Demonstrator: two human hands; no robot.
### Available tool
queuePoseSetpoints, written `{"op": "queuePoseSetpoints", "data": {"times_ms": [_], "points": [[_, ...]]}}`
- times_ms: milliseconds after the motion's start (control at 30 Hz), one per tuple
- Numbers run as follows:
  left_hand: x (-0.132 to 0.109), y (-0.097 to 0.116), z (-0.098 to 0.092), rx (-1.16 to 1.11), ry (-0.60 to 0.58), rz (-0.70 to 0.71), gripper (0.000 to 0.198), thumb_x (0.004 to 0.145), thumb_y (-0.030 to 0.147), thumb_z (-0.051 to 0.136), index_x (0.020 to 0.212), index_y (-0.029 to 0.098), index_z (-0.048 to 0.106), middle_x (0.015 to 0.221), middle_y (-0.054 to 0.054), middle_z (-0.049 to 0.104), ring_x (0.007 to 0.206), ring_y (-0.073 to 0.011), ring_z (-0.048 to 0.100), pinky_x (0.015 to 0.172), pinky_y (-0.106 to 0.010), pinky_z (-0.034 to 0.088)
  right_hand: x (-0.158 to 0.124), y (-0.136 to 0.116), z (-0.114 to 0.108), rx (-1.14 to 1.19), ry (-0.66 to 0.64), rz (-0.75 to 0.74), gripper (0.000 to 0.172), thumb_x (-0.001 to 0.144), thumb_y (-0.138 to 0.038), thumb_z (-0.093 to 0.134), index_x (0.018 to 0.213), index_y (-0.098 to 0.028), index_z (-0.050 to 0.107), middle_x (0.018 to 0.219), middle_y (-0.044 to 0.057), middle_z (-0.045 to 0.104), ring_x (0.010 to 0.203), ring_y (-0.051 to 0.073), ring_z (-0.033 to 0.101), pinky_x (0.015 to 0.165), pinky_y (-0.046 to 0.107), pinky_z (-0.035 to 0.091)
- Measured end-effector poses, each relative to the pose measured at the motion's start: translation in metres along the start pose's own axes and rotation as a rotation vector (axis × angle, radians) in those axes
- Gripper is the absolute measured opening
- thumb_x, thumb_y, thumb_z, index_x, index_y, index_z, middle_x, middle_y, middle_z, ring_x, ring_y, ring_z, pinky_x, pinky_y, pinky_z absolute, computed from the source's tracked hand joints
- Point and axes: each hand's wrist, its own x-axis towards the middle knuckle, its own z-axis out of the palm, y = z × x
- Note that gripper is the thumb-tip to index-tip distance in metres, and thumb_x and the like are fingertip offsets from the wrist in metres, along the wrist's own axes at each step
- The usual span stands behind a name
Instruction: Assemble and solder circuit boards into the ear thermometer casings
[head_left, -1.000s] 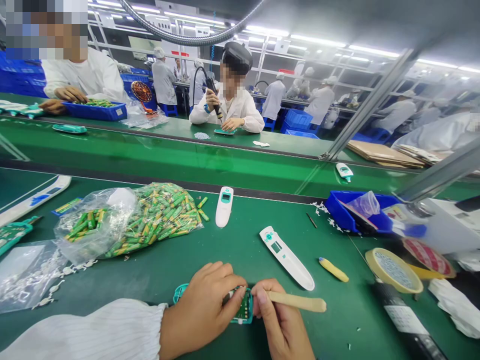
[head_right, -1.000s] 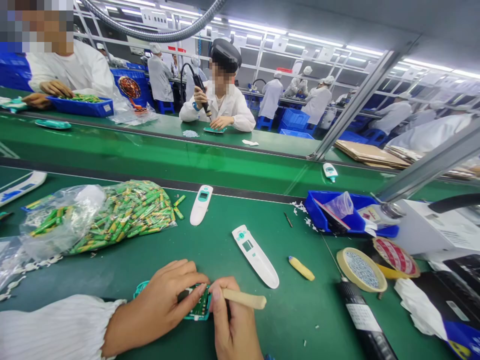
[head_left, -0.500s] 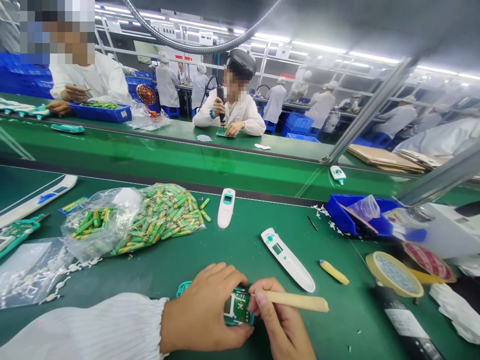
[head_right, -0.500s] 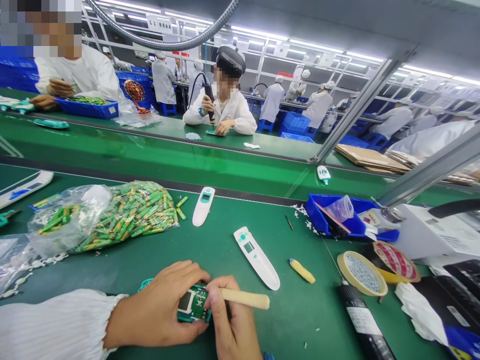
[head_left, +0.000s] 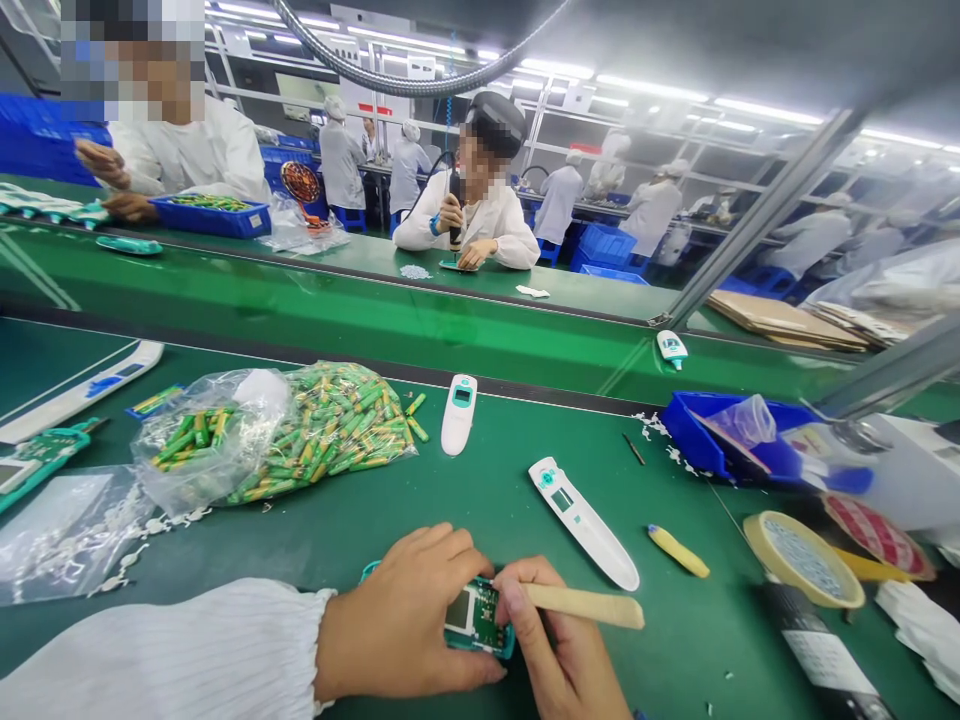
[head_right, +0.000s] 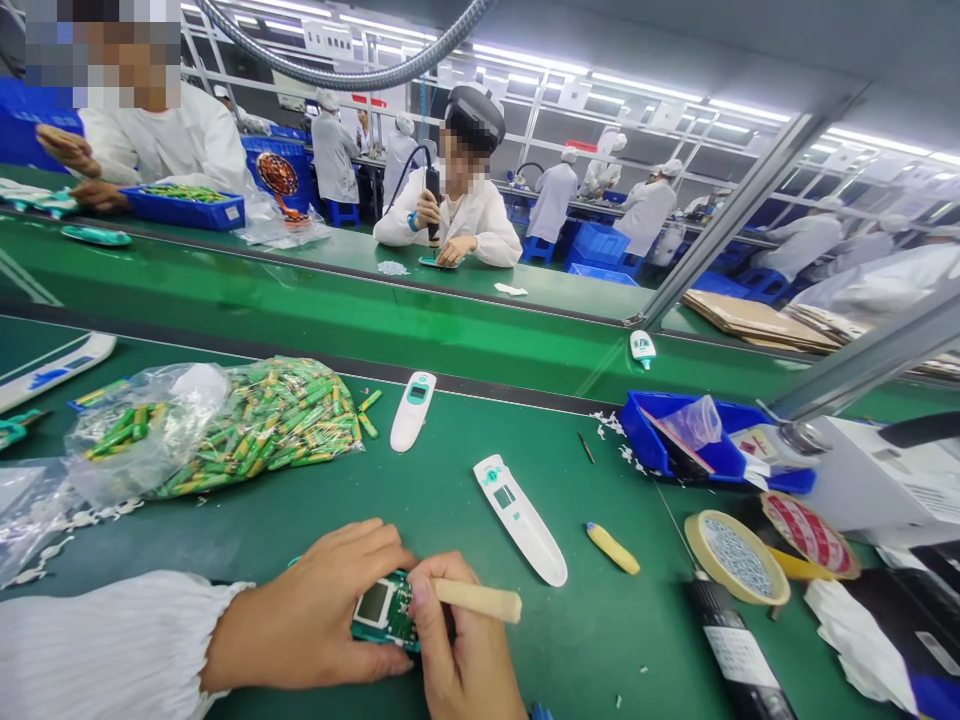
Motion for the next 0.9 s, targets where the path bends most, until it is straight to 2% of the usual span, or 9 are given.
{"op": "queuePoseSetpoints", "data": {"times_ms": [133, 233, 533, 900], "points": [[0.0006, -0.0008, 0.0008, 0.016, -0.007, 0.007, 0.038, 0.067, 0.048, 0.065, 0.094, 0.024, 0.054, 0.089, 0.001, 0.056, 0.083, -0.0198, 0.049, 0.072, -0.031, 0.035, -0.0002, -0.0015, -0.0009, -0.014, -0.009, -0.01, 0.023, 0.094, -0.03, 0.036, 0.077, -0.022, 0.049, 0.067, -0.002, 0.047, 0.059, 0.014, 0.046, 0.056, 0.023, 0.036], [0.0006, -0.001, 0.0008, 0.039, -0.019, 0.022, 0.04, 0.066, 0.047, 0.066, 0.096, 0.023, 0.054, 0.088, 0.0, 0.055, 0.082, -0.0201, 0.05, 0.073, -0.031, 0.035, 0.0006, -0.0058, -0.0029, -0.047, -0.041, 0.044, 0.024, 0.094, -0.031, 0.035, 0.078, -0.022, 0.049, 0.07, -0.002, 0.048, 0.063, 0.015, 0.047, 0.06, 0.023, 0.037], [0.0003, -0.0022, 0.0011, 0.068, -0.016, 0.052, 0.044, 0.07, 0.051, 0.063, 0.101, 0.022, 0.053, 0.089, -0.001, 0.055, 0.081, -0.0201, 0.05, 0.07, -0.031, 0.035, 0.0032, -0.0037, 0.0002, -0.136, -0.014, -0.064, 0.022, 0.094, -0.028, 0.036, 0.078, -0.021, 0.049, 0.068, -0.001, 0.048, 0.062, 0.014, 0.048, 0.057, 0.023, 0.037], [0.0007, -0.0053, 0.0031, 0.053, -0.024, 0.056, 0.044, 0.073, 0.056, 0.058, 0.1, 0.022, 0.053, 0.088, -0.001, 0.054, 0.082, -0.0197, 0.049, 0.072, -0.031, 0.036, 0.0028, -0.0047, 0.0021, -0.142, -0.022, -0.057, 0.021, 0.094, -0.027, 0.035, 0.078, -0.022, 0.048, 0.07, -0.002, 0.047, 0.063, 0.014, 0.047, 0.058, 0.023, 0.036]]}}
